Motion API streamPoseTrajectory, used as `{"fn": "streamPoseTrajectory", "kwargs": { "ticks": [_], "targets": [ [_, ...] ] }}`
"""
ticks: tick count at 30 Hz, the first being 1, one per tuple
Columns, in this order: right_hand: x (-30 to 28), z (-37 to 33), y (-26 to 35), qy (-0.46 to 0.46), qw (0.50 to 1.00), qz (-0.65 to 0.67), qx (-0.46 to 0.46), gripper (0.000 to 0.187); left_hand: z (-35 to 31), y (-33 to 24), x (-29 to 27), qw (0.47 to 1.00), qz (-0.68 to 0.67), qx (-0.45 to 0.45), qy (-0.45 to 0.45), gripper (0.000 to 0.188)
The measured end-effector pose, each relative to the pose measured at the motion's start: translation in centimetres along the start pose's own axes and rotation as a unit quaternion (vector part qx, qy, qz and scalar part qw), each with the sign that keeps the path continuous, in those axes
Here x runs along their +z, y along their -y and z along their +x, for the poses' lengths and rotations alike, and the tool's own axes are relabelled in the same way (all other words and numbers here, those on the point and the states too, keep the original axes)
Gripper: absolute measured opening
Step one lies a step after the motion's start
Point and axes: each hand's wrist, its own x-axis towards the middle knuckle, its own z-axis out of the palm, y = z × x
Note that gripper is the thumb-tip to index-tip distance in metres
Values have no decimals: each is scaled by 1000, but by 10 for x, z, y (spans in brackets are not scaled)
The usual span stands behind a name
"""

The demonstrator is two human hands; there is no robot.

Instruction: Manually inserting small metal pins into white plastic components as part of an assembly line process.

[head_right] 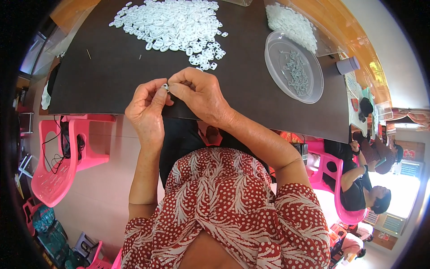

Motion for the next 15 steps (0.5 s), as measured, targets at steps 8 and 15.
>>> {"fn": "streamPoseTrajectory", "kwargs": {
  "ticks": [8,15],
  "targets": [
    [1,1,2,-5,1000,-21,14,8,0,-2,-2,1000,13,20,3,13],
    [4,4,6,8,999,-29,13,8,1,0,-1,1000,1,27,6,13]
  ]
}}
